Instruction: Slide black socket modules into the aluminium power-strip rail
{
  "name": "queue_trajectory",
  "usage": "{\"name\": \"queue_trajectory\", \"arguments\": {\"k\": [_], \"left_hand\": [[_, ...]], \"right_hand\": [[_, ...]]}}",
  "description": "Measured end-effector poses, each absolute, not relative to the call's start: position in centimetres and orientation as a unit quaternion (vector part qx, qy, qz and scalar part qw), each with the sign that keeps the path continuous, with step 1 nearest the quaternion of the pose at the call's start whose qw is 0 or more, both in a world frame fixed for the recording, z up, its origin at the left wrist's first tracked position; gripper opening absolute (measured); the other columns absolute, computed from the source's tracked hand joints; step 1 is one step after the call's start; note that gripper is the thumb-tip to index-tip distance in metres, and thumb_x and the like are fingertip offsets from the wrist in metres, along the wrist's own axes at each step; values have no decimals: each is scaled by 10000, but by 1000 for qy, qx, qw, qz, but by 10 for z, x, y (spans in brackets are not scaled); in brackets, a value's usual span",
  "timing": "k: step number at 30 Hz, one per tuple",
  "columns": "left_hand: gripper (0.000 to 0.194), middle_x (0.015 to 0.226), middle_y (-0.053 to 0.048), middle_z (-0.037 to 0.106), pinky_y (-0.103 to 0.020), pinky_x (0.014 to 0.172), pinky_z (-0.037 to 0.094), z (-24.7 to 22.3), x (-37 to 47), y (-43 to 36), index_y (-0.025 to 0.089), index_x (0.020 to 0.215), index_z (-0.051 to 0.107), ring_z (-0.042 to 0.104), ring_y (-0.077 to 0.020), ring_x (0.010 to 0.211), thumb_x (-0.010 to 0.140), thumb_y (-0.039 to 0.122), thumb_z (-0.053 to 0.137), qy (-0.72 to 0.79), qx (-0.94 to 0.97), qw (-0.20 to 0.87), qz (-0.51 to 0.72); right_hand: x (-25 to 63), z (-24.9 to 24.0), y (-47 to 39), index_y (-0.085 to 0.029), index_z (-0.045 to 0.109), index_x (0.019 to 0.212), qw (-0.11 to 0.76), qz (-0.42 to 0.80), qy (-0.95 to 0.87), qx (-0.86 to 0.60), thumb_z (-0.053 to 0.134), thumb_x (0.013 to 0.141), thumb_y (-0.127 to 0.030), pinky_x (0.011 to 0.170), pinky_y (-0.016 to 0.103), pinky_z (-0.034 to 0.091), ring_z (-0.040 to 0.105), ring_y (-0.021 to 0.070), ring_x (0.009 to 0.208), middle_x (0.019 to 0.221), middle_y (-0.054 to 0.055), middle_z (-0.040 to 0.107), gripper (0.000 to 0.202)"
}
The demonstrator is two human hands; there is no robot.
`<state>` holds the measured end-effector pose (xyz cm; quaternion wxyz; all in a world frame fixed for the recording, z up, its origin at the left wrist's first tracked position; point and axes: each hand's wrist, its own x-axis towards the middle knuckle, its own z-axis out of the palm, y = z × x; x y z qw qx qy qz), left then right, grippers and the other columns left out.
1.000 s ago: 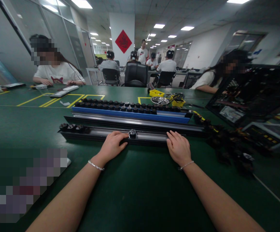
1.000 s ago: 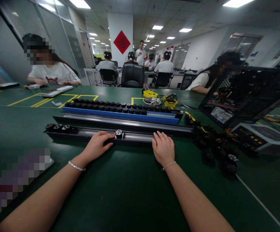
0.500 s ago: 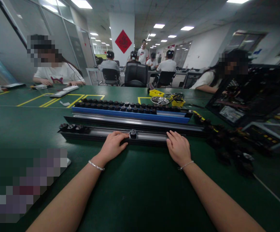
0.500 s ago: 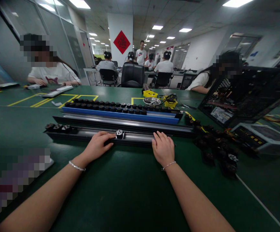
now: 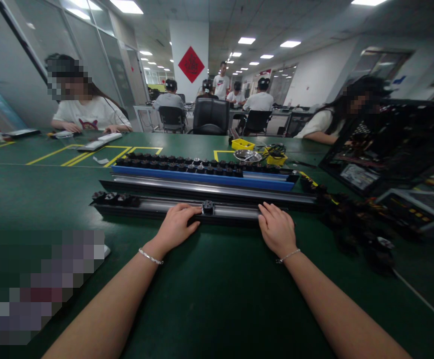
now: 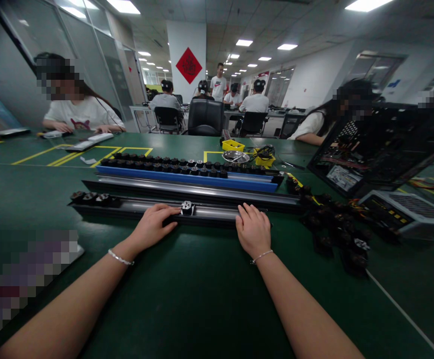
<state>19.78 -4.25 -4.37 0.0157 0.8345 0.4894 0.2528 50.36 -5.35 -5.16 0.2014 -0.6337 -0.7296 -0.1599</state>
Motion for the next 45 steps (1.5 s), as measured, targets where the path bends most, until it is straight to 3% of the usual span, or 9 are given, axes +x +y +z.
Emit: {"name": "queue_trajectory", "arguments": {"k": [8, 13, 18, 25, 36, 45], "left_hand": [[390, 1197, 14, 610, -427, 921, 371, -44, 199, -43, 285, 1149, 552, 485, -233, 1105, 760, 279, 581, 502, 832, 19, 234], [405, 1217, 23, 597, -422, 909, 362, -42, 199, -44, 305, 1164, 532, 486, -228, 1103, 761, 288, 572, 502, 834, 28, 227], [442, 1236, 30, 584, -427, 901, 346, -40, 201, -47, 330, 1186, 509, 481, -233, 1106, 749, 303, 578, 507, 836, 26, 210], [440, 1239, 37, 580, -420, 924, 323, -41, 200, -47, 340, 1184, 505, 464, -234, 1122, 749, 327, 573, 505, 839, 19, 201], [552, 1229, -15, 575, -426, 934, 316, -40, 199, -49, 325, 1287, 426, 460, -243, 1135, 754, 316, 570, 488, 853, 6, 187], [521, 1215, -11, 585, -410, 942, 314, -41, 199, -48, 312, 1272, 443, 481, -229, 1116, 766, 321, 567, 482, 857, -4, 185]], "right_hand": [[497, -52, -56, -180, 545, 1216, 226, -154, -746, -607, 321, 905, -314, 988, 433, 299, 442, 233, 1196, 1267, 81, 547, 406], [476, -47, -63, -175, 526, 1227, 216, -104, -819, -522, 383, 879, -316, 975, 374, 318, 452, 210, 1169, 1269, 88, 537, 402], [443, -39, -65, -282, 518, 1223, 196, -52, -840, -504, 427, 847, -247, 974, 394, 281, 491, 186, 1103, 1204, 36, 579, 388], [414, -38, -57, -326, 540, 1177, 187, -32, -829, -525, 414, 845, -235, 957, 402, 251, 528, 181, 1011, 1102, 8, 634, 366], [417, -42, -58, -287, 543, 1178, 179, -66, -836, -515, 424, 837, -217, 956, 376, 250, 530, 181, 986, 1085, 36, 632, 367], [421, -43, -57, -263, 546, 1164, 199, -53, -841, -501, 423, 837, -209, 933, 357, 271, 519, 188, 994, 1067, 38, 629, 354]]}}
